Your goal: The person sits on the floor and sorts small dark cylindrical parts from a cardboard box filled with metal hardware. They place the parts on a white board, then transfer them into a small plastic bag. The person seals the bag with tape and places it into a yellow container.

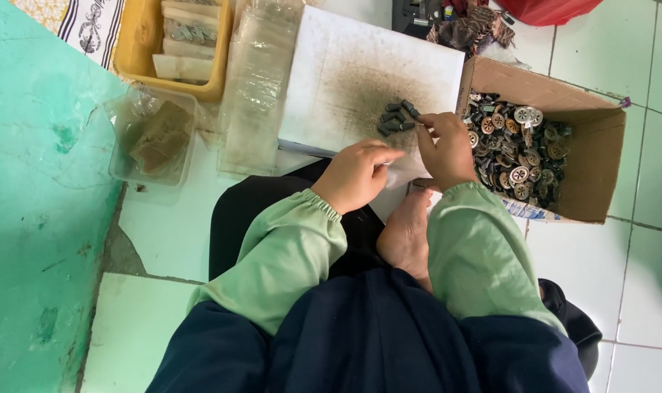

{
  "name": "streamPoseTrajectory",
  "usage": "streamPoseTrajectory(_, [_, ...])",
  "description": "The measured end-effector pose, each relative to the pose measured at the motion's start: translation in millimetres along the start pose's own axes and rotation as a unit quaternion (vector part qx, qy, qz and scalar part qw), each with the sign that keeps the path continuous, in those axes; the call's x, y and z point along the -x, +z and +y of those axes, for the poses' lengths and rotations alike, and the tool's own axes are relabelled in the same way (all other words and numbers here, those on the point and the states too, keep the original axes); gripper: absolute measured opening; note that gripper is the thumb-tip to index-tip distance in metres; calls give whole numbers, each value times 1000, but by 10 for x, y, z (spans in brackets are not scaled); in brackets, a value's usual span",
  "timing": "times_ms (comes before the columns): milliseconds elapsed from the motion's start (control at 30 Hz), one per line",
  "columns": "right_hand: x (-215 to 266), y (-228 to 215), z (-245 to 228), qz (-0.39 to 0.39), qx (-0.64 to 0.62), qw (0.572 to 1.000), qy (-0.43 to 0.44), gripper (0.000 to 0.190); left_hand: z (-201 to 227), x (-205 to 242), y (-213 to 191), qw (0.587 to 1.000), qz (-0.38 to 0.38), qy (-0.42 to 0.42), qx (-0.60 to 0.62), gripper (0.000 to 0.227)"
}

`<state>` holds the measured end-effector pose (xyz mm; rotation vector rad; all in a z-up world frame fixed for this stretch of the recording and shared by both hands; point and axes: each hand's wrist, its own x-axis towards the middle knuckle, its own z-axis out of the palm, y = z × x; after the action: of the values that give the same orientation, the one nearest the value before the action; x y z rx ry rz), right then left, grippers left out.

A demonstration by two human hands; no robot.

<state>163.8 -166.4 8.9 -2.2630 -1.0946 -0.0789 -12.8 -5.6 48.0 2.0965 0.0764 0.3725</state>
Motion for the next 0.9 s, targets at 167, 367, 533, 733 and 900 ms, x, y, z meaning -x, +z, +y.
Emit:
streamPoseTrajectory(167, [-24,417,484,-23,157,986,-48,24,6,14,-111,999,-1,17,-40,30])
streamPoseTrajectory(367, [44,14,-149,75,14,997,-31,19,-242,-73,-7,998,-11,-32,-59,32])
streamPoseTrajectory(533, [183,-396,-662,84,-52,993,-70,22,-251,-101,67,997,-17,-51,-53,27])
streamPoseTrajectory(733, [69,-211,-144,29,-84,996,-6,21,-200,-40,52,997,-1,-49,-51,32])
streamPoseTrajectory(900, [-57,259,605,-21,61,992,104,32,110,19,-118,1000,11,19,-9,34])
